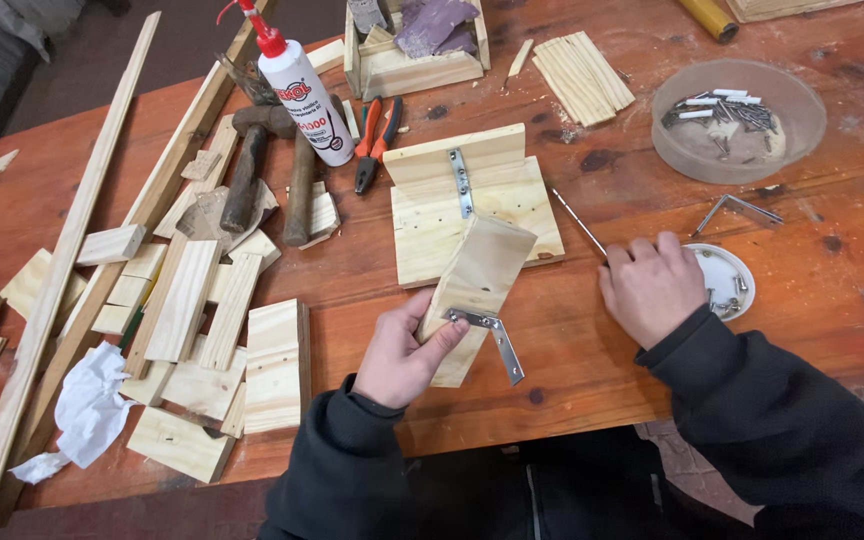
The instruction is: The person attaches metal brackets to wooden pieces using a screwdriver and screws. They align the brackets, insert screws, and tighten them to secure the components together on a cluttered workbench.
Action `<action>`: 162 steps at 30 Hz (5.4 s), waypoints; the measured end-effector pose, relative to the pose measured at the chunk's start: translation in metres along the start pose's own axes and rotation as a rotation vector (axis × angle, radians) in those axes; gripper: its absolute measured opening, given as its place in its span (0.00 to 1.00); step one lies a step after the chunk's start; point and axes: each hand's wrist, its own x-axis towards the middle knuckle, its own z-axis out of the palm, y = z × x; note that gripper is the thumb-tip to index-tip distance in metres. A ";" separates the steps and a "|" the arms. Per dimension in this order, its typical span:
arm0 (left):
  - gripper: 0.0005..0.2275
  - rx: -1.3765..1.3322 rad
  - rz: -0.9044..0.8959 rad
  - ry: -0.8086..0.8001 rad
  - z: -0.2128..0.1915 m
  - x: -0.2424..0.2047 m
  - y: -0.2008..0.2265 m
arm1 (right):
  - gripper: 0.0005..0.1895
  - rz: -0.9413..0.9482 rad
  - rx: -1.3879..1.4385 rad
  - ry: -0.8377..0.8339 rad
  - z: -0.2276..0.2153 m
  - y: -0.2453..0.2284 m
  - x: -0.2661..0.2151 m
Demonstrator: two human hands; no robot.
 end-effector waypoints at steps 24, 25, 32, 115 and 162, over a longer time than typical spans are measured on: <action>0.10 0.665 0.004 -0.292 0.028 0.042 0.010 | 0.27 -0.561 0.720 0.088 -0.107 -0.043 0.041; 0.11 0.672 0.016 -0.294 0.029 0.045 0.014 | 0.29 -0.525 0.745 0.020 -0.099 -0.044 0.037; 0.18 0.654 0.023 -0.274 0.003 0.060 0.007 | 0.12 -0.339 0.756 -0.232 -0.078 -0.040 0.020; 0.53 0.314 -0.381 0.160 -0.011 -0.069 0.001 | 0.12 0.082 1.126 -1.074 -0.028 -0.026 0.146; 0.13 0.344 0.365 -0.149 -0.027 0.077 -0.057 | 0.21 -0.398 0.493 -0.497 -0.085 -0.026 0.076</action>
